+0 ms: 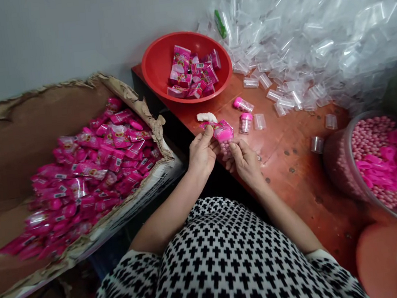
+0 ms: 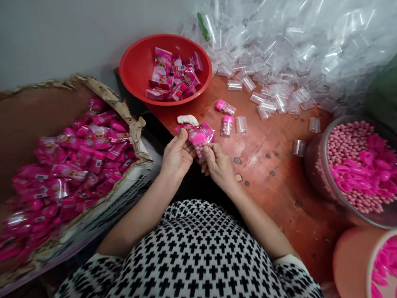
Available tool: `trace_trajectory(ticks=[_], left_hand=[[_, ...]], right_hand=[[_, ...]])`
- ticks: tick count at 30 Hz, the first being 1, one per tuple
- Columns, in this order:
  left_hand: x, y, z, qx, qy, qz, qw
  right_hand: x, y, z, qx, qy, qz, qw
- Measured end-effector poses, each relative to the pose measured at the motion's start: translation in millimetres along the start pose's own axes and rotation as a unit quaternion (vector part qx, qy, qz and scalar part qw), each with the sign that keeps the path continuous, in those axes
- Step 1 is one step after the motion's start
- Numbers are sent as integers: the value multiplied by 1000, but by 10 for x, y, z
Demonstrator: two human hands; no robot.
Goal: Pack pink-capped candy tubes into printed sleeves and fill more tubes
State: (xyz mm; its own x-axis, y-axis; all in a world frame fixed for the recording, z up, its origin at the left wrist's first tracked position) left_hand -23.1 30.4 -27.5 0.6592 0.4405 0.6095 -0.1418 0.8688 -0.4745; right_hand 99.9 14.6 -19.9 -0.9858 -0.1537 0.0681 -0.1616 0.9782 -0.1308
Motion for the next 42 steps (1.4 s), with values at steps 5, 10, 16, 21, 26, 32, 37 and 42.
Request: trace_trajectory(ticks=[5,10,16,21,26,32,37,42], left_hand=[[84,-4,5,-34,40,-35,998],[104,-5,-29,-56,72,-60,994],[97,35,61,12,181,-147,972],[61,66,82,63,255,-123,957],[96,-12,-28,32,243,-148,958],[35,-15,35,14,155,-85,984],[89,-85,-88,-12,142,-119,983],[61,-223,-19,18,144,-116,982]], right_hand=[[-11,13,11,-52,-38,15,998],[-19,13,8,-61,-26,24,997],[33,48,104,29,143,-40,988],[-25,46,75,-32,75,3,997],[-9,74,93,-27,102,11,994],[31,47,67,29,244,-77,966],[-10,82,41,29,255,-59,965],[41,170,5,39,244,-22,969]])
Point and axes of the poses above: each hand's wrist, its own y-axis towards the middle knuckle, its own x-axis out of the palm, z = x × y, the point moved 5 cm from there along y, towards the middle knuckle, and after that the axes turned 13 degrees about y, right-handed, at the moved point
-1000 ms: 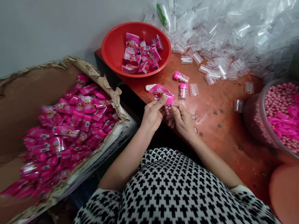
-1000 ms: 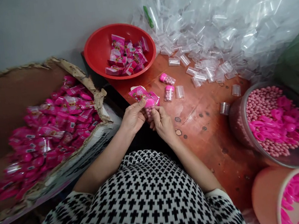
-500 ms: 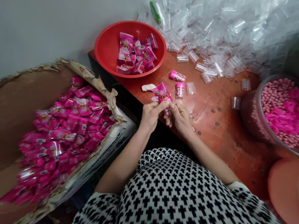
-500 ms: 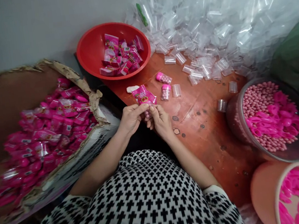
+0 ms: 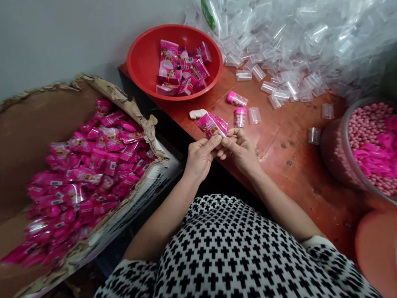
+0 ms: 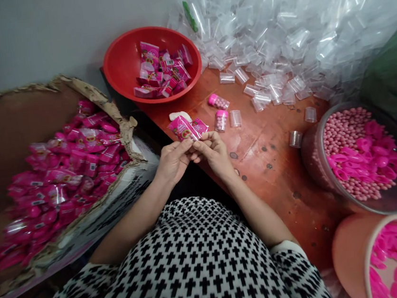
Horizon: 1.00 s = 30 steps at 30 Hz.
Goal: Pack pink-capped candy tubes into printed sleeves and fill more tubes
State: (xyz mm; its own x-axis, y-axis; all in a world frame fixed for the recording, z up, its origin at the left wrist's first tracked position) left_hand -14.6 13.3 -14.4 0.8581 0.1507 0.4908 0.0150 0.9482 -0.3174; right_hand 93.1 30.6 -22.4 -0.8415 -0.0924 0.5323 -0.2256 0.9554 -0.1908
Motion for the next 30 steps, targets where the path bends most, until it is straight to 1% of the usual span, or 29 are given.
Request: trace_trajectory(ticks=[2,4,5,6,7,8,9,10,11,12,14,15,16,17,18,20,23,26,28,30], left_hand=[[-179,-90,194,46,-11,74,996],[-418,-195,440,123,-38,165,978],[-530,-236,545,162,-47,200,965],[-623,-253,618,193,-45,225,954],[-691,-239,650,208,-23,241,948],[-720,-183,640,208,27,238,948],[-718,-98,599,206,102,225,947],[-686,6,532,205,197,205,936],[-622,124,443,208,304,169,914],[-555,233,349,220,396,143,880],[-451,416,164,232,532,118,805],[-422,479,96,236,575,120,774],[-408,524,47,238,603,127,751],[-404,553,16,240,620,136,735],[-407,569,-2,244,626,143,727],[-421,582,-15,256,620,151,726],[-433,579,-32,262,587,160,749],[-400,541,-48,254,543,172,782],[-334,507,-38,263,516,154,800],[-265,460,0,276,500,136,809]], right_hand=[[15,17,-35,4,-3,-8,1000],[-19,32,-100,-2,-13,-8,1000],[-52,41,-137,-9,-22,-5,1000],[-91,51,-172,-17,-32,1,999],[-131,62,-200,-24,-41,8,999],[-167,72,-218,-29,-50,14,998],[-195,81,-226,-31,-57,17,998],[-215,87,-225,-32,-62,19,997],[-226,90,-218,-30,-68,18,997],[-233,88,-207,-27,-75,17,997],[-241,77,-181,-18,-88,19,996],[-247,70,-170,-13,-94,23,995],[-254,65,-162,-8,-100,27,995],[-262,64,-157,-4,-105,30,994],[-269,68,-155,-2,-109,32,994],[-276,88,-154,0,-116,29,993],[-273,131,-159,-9,-131,20,991],[-305,177,-187,-58,-136,59,987],[-331,231,-200,-91,-130,95,983],[-322,308,-204,-110,-113,107,982]])
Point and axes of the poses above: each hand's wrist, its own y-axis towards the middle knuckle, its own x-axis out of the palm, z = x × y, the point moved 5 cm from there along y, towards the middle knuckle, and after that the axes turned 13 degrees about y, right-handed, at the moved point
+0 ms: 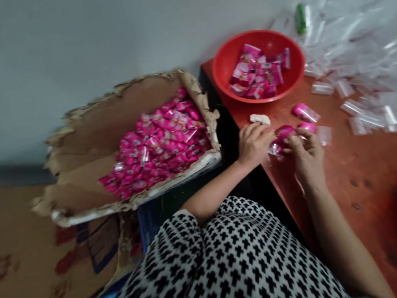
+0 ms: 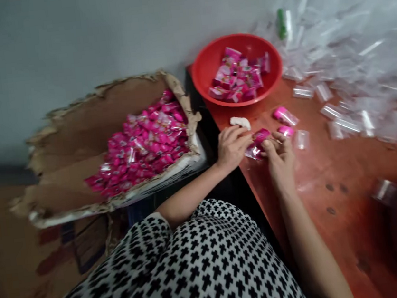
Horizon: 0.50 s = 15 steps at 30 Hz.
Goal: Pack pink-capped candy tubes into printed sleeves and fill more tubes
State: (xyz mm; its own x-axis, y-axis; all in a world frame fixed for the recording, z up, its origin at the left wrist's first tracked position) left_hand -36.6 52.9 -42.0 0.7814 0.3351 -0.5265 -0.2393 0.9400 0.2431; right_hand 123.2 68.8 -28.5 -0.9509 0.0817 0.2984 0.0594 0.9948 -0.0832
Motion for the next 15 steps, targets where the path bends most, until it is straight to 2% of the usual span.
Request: trace_trajectory(ticks=[4,7,10,12,13,15], left_hand=[[-85,-67,167,17,-66,-9,998],[-125,-130,121,-65,-181,-13,981],[-43,-187,18,-191,-331,-106,918],[-22,-221,-1,-245,-387,-164,873],[-44,-229,-15,-270,-400,-167,860],[-122,-227,-58,-312,-417,-132,844]], right_hand=[[96,96,-45,6,63,3,998],[145,97,-122,7,53,-7,999],[190,89,-140,16,6,-39,999],[197,109,-117,17,-24,-56,998],[187,130,-97,16,-37,-62,997],[131,194,-51,7,-73,-65,995]])
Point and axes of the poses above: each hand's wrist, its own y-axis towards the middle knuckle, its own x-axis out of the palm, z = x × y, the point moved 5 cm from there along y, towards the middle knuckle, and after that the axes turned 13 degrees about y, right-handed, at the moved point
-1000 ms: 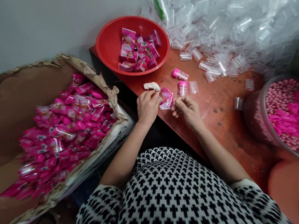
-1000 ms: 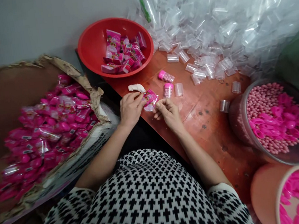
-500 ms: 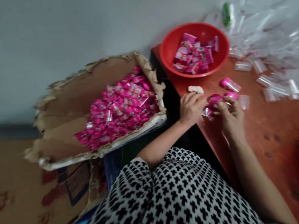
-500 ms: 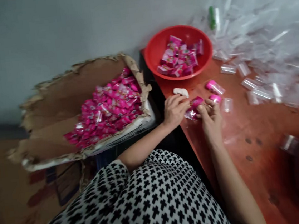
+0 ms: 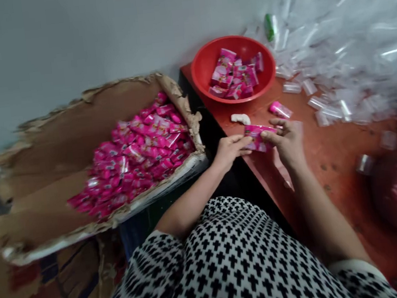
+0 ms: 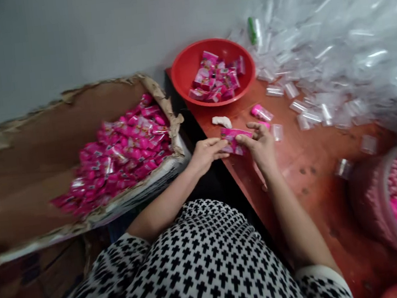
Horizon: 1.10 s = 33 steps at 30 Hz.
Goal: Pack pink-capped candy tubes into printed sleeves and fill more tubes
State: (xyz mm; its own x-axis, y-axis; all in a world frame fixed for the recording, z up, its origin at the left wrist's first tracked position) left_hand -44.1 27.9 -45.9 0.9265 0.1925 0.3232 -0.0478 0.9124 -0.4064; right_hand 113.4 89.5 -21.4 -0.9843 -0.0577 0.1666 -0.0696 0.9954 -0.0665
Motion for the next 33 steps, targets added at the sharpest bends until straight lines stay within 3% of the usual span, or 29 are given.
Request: trace_trajectory(ticks=[3,5,7,9,12,15,19,22,24,26,29,31,33], left_hand=[[-82,2,-3,-49,-53,45,996],[-89,16,-26,-70,-80,60,993],[-61,28,-45,-71,-93,65,991],[-14,31,-48,-61,-90,61,992],[70,13,-25,-46,-70,39,996],[133,-14,13,-38,-36,-5,999],[131,-23,33,-29,38,-31,998],[97,-10,15,-29,49,-10,998],[67,-3,-1,-37,21,21,999],[39,1,-15,-53,-17,53,997],[28,-2,-27,-85,-74,87,990],[43,-7,-31,-103,-104,100,984],[68,-5,-27,-104,-120,108,981]], right_hand=[[-118,78,55,-36,-161,2,986],[-144,85,36,-83,-291,-9,953],[-130,52,-28,-134,-337,-10,932],[-97,7,-88,-146,-268,-10,952],[23,-32,-56,-57,-66,-77,993],[116,-54,9,21,46,-129,990],[107,-22,19,45,-2,-194,980],[-4,170,-116,-22,-160,-210,964],[-125,414,-280,-115,-323,-164,925],[-209,691,-388,-167,-485,-149,845],[-258,1054,-366,-154,-627,-241,724],[-272,1204,-329,-139,-654,-296,682],[-278,1281,-319,-135,-661,-308,671]])
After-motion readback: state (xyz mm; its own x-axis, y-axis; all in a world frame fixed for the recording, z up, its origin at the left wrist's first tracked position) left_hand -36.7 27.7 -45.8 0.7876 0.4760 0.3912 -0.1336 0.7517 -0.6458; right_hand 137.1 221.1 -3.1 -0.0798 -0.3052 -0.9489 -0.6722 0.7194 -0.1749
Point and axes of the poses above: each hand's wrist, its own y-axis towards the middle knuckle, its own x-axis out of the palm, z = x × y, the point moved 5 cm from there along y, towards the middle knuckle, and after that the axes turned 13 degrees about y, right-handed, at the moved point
